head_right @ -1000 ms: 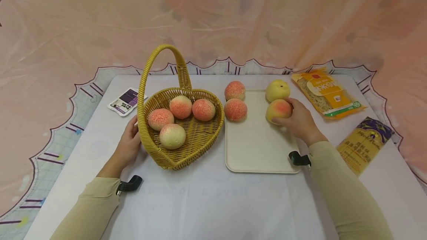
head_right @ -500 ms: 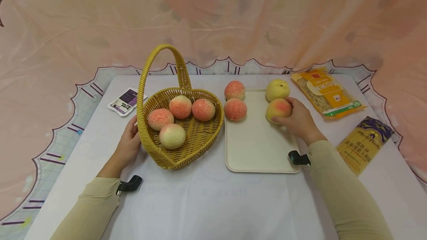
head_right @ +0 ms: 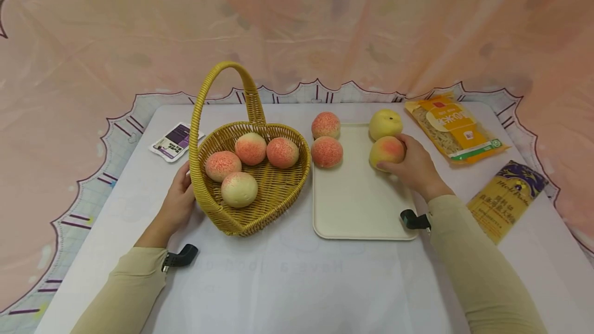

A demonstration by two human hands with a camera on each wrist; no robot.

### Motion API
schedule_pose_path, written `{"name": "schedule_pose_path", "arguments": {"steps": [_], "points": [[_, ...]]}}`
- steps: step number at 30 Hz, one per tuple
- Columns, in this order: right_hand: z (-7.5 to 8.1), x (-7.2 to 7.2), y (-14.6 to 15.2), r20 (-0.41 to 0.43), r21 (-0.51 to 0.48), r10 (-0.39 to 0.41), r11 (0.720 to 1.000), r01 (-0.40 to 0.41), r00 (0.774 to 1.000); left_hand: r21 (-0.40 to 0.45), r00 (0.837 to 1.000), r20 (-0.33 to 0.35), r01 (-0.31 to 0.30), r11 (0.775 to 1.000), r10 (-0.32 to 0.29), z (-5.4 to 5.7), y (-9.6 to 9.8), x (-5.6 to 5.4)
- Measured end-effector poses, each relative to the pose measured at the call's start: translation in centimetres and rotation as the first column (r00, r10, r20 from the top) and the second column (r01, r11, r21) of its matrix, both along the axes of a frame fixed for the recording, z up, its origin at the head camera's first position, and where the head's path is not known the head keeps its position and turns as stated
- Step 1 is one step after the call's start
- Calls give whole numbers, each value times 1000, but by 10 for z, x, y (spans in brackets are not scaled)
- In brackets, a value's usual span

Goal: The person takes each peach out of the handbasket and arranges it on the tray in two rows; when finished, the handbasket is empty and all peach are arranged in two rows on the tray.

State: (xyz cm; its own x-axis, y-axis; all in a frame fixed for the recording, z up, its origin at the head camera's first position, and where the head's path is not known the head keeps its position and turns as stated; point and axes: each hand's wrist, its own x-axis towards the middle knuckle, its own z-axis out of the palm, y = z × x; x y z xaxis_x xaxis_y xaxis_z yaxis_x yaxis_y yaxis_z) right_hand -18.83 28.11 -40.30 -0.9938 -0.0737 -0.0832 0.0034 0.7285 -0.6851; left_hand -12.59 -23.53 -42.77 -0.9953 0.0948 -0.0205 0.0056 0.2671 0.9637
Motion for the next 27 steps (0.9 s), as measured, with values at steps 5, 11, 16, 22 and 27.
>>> {"name": "schedule_pose_path", "arguments": {"steps": [5,11,16,22,27], "points": [[0,2,-2,-47,7,3,1000,-3,999,9,1000,-2,3,1000,-3,0,0,0],[4,4,-2,-87,30,-6,999,9,996,-2,1000,-1,-1,1000,1,1,0,0],[11,8,-3,-83,15,-49,999,50,995,-13,1000,5,-1,1000,1,1,0,-1],[22,10,-10,-137,20,-26,999,29,990,-21,1000,11,1,1000,0,-1,-2,-1],[29,10,-19,-156,30,-24,999,29,987,-17,1000,11,4,1000,-4,-2,-2,-2]]}}
